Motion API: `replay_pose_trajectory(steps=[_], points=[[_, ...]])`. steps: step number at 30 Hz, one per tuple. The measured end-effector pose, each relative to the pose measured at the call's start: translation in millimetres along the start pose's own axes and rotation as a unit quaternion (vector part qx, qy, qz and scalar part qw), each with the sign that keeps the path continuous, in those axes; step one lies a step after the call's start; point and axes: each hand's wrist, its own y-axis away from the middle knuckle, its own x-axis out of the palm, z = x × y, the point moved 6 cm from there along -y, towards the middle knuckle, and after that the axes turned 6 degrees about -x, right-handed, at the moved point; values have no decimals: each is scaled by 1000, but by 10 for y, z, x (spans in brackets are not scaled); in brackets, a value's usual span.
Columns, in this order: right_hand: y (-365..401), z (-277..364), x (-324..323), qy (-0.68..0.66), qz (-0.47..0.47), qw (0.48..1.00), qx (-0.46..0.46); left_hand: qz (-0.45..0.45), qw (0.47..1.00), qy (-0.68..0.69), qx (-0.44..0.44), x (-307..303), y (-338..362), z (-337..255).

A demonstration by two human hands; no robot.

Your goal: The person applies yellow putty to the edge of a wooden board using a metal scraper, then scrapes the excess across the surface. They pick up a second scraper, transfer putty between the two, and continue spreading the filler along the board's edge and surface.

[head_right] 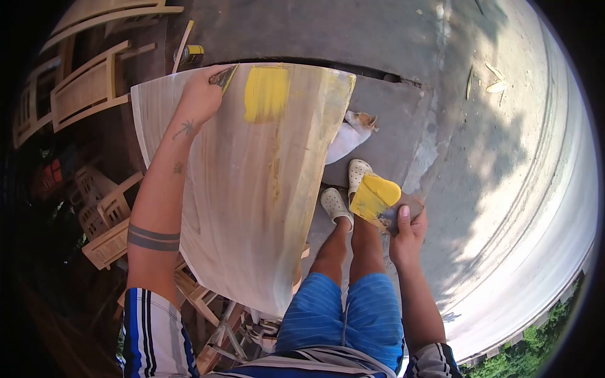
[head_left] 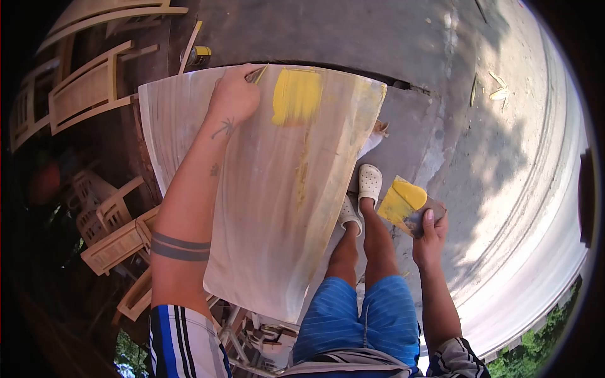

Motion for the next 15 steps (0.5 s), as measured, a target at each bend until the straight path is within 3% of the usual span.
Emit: replay_pose_trajectory(steps=[1, 4, 7, 10, 15], points=[[-5, 13, 12, 4, 3, 1000, -3, 16, 1000, 13, -20, 81, -22, -77], [14, 8, 68, -27, -16, 999, 18, 33, 991, -84, 94, 394, 325, -495], [14, -7, 86, -34, -13, 999, 19, 167, 959, -154, 171, 520, 518, -463], [2, -3, 94, -22, -8, 1000, 1, 47, 957, -127, 256, 191, 475, -605], [2, -5, 108, -26, -24, 999, -4, 11, 908, -253, 333, 524, 670, -130]])
